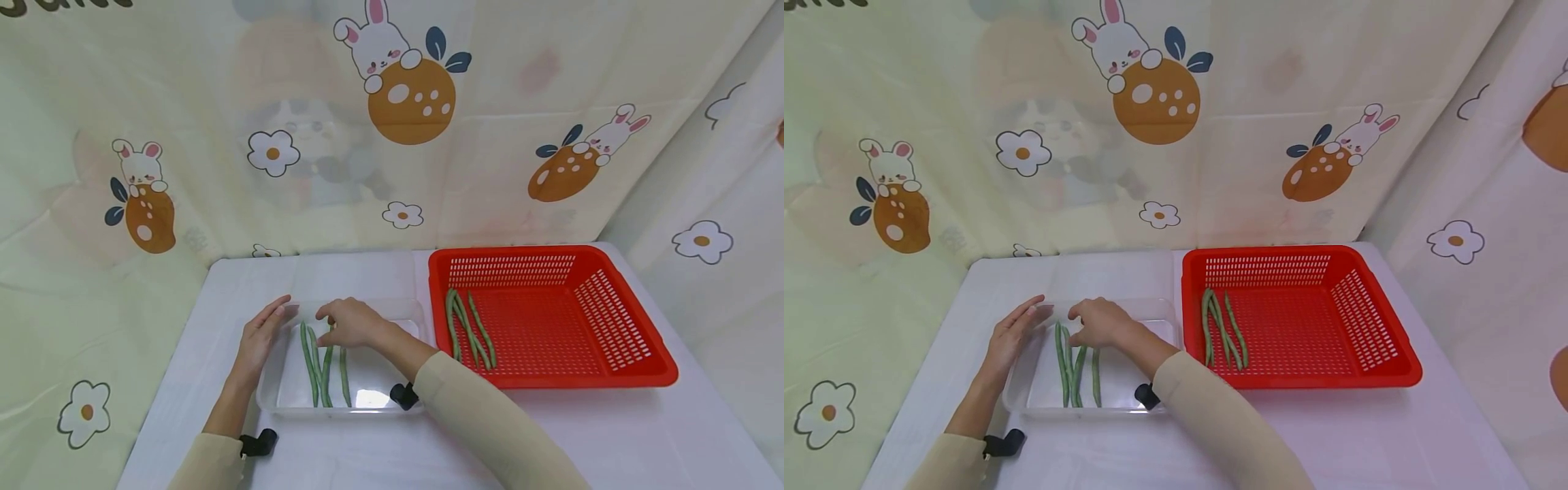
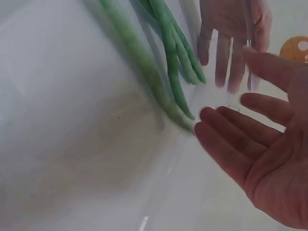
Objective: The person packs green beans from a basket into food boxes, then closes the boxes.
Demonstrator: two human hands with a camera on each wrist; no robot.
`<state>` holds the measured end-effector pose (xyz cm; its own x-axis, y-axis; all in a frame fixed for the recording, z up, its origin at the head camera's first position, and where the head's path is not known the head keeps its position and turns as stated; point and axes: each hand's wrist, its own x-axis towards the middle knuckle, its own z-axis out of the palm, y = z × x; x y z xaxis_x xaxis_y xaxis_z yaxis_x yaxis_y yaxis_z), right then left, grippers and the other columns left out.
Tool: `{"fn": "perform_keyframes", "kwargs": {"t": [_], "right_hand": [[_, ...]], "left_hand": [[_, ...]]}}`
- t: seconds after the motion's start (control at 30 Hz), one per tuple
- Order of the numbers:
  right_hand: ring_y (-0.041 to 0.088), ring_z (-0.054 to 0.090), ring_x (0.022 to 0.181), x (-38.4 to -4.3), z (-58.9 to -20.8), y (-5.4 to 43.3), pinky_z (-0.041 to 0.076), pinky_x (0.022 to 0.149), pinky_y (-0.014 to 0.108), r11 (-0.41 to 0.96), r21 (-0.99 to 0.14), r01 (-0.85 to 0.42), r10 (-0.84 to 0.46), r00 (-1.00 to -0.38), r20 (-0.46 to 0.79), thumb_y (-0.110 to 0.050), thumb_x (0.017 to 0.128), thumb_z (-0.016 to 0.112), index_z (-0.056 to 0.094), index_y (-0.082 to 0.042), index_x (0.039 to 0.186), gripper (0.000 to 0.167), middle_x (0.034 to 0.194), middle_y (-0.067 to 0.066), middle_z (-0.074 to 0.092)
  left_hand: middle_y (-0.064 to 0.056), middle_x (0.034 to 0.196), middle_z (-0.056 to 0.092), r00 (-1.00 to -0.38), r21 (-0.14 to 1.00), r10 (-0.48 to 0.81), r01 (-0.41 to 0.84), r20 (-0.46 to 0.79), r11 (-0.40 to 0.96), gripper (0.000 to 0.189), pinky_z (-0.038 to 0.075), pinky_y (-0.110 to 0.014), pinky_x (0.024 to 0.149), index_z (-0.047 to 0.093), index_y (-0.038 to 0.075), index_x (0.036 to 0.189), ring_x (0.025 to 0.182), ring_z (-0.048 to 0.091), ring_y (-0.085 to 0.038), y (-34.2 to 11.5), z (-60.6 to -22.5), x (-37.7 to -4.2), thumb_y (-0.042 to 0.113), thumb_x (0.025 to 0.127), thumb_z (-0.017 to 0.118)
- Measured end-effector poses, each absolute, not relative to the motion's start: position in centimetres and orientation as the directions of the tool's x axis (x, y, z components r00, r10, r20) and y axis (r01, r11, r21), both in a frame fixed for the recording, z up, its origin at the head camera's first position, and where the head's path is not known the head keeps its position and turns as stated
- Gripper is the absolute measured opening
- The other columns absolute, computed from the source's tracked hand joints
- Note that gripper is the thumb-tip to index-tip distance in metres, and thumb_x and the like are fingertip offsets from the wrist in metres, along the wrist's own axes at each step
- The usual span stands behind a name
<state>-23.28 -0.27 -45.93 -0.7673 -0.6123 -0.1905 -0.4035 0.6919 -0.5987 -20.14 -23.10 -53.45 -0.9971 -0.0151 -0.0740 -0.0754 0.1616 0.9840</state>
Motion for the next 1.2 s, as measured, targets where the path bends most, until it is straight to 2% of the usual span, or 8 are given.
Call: {"fn": "perform_keyframes", "kwargs": {"t": [0.17, 0.37, 0.5, 0.63, 0.7, 0.97, 1.2], "right_hand": [[0.018, 0.074, 0.110, -22.9, -45.3, -0.5, 0.058, 0.095, 0.039, 0.685, -0.563, -0.463, -0.626, -0.769, -0.129, -0.045, 0.095, 0.074, 0.060, -0.015, 0.146, 0.061, 0.137, 0.009, 0.070], [0.021, 0.062, 0.133, -22.5, -44.2, 0.0, 0.053, 0.107, 0.043, 0.675, -0.575, -0.463, -0.618, -0.780, -0.097, -0.057, 0.099, 0.063, 0.053, -0.019, 0.153, 0.067, 0.152, 0.001, 0.060], [0.020, 0.056, 0.140, -22.3, -43.2, 0.9, 0.050, 0.111, 0.046, 0.667, -0.592, -0.452, -0.604, -0.793, -0.075, -0.064, 0.100, 0.056, 0.049, -0.022, 0.156, 0.071, 0.157, -0.001, 0.055], [0.021, 0.048, 0.148, -22.5, -42.4, 2.1, 0.044, 0.118, 0.049, 0.677, -0.588, -0.442, -0.576, -0.816, -0.049, -0.062, 0.100, 0.056, 0.049, -0.021, 0.157, 0.070, 0.159, 0.000, 0.052], [0.022, 0.046, 0.150, -22.7, -42.0, 2.7, 0.041, 0.119, 0.050, 0.689, -0.583, -0.431, -0.559, -0.828, -0.048, -0.061, 0.100, 0.057, 0.048, -0.021, 0.157, 0.070, 0.160, 0.001, 0.050], [0.030, 0.030, 0.158, -23.6, -41.3, 5.2, 0.036, 0.120, 0.061, 0.724, -0.574, -0.383, -0.498, -0.865, -0.051, -0.061, 0.099, 0.060, 0.024, -0.030, 0.167, 0.083, 0.175, 0.004, 0.021], [0.033, 0.026, 0.160, -24.3, -41.0, 7.6, 0.032, 0.122, 0.062, 0.713, -0.610, -0.346, -0.459, -0.888, -0.032, -0.057, 0.099, 0.062, 0.023, -0.028, 0.167, 0.083, 0.175, 0.006, 0.019]], "left_hand": [[-0.016, 0.151, 0.058, -0.998, 0.984, -0.009, -0.065, -0.064, 0.164, 0.054, 0.021, -0.053, 0.129, 0.051, 0.016, 0.154, 0.148, 0.047, -0.028, -23.1, -53.4, -20.1, 0.046, 0.110, 0.047], [-0.017, 0.150, 0.059, -0.998, 0.988, -0.007, -0.065, -0.065, 0.143, 0.052, 0.022, -0.052, 0.129, 0.051, 0.016, 0.154, 0.147, 0.049, -0.028, -23.1, -53.4, -20.0, 0.044, 0.110, 0.048], [-0.015, 0.150, 0.059, -0.998, 0.987, -0.013, -0.068, -0.066, 0.144, 0.052, 0.022, -0.051, 0.129, 0.051, 0.018, 0.154, 0.148, 0.048, -0.023, -23.1, -53.4, -20.1, 0.046, 0.110, 0.049], [-0.012, 0.147, 0.062, -0.997, 0.987, -0.024, -0.070, -0.067, 0.147, 0.052, 0.024, -0.050, 0.128, 0.053, 0.019, 0.153, 0.142, 0.053, -0.013, -23.1, -53.5, -20.3, 0.047, 0.109, 0.050], [-0.012, 0.147, 0.063, -0.997, 0.986, -0.022, -0.070, -0.067, 0.153, 0.052, 0.025, -0.050, 0.128, 0.052, 0.019, 0.153, 0.139, 0.057, -0.012, -23.1, -53.5, -20.3, 0.047, 0.109, 0.049], [-0.015, 0.149, 0.060, -0.998, 0.985, -0.022, -0.069, -0.066, 0.160, 0.051, 0.024, -0.049, 0.129, 0.051, 0.017, 0.154, 0.144, 0.053, -0.023, -22.9, -53.2, -20.2, 0.044, 0.110, 0.048], [-0.014, 0.150, 0.060, -0.997, 0.980, -0.029, -0.075, -0.071, 0.183, 0.052, 0.022, -0.051, 0.129, 0.051, 0.018, 0.154, 0.148, 0.048, -0.026, -22.9, -53.3, -20.0, 0.045, 0.110, 0.047]]}}
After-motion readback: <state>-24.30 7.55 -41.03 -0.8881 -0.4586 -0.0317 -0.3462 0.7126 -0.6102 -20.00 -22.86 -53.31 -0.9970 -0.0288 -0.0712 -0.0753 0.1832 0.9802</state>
